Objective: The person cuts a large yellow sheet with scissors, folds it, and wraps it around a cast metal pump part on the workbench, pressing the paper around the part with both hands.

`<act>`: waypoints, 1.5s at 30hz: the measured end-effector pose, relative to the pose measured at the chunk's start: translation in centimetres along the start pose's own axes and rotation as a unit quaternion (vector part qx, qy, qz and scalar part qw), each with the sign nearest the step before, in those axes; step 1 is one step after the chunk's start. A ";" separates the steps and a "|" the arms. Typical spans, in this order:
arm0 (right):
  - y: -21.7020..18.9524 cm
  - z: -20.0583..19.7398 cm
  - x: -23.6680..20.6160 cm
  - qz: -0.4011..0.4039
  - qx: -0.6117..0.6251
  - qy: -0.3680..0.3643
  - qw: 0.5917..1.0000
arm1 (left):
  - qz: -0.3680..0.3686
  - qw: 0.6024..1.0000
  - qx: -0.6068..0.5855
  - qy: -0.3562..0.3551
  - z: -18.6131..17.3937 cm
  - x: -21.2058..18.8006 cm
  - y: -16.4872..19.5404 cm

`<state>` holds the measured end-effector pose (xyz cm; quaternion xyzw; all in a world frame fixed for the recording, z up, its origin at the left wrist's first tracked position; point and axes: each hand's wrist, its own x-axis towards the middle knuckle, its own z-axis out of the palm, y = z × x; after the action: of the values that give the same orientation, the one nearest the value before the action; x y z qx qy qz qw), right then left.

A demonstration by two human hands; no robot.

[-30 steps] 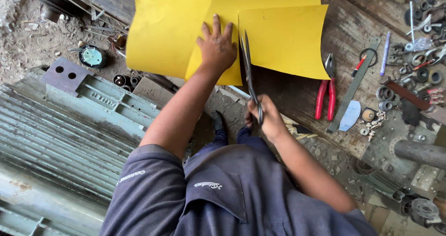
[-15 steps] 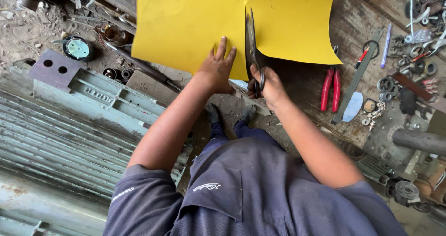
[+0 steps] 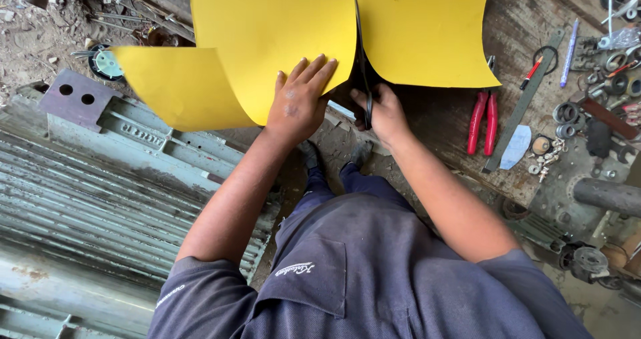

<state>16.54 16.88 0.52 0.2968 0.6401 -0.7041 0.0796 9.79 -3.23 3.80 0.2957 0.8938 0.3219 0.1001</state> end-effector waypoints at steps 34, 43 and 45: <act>3.1 -3.6 -4.9 -0.020 -0.037 -0.044 0.998 | 0.001 1.000 0.028 -0.003 0.9 -0.1 0.0; 0.1 -16.6 -19.5 -0.021 -0.021 -0.061 0.998 | 0.020 0.996 -0.051 0.064 2.6 0.3 -0.5; -0.4 -17.6 -19.3 -0.045 -0.093 0.050 0.993 | 0.042 0.992 -0.034 0.117 0.9 0.8 -0.4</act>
<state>37.55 28.49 10.76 0.2937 0.7191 -0.6284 0.0428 9.32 -2.57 2.89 0.2894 0.8750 0.3880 -0.0090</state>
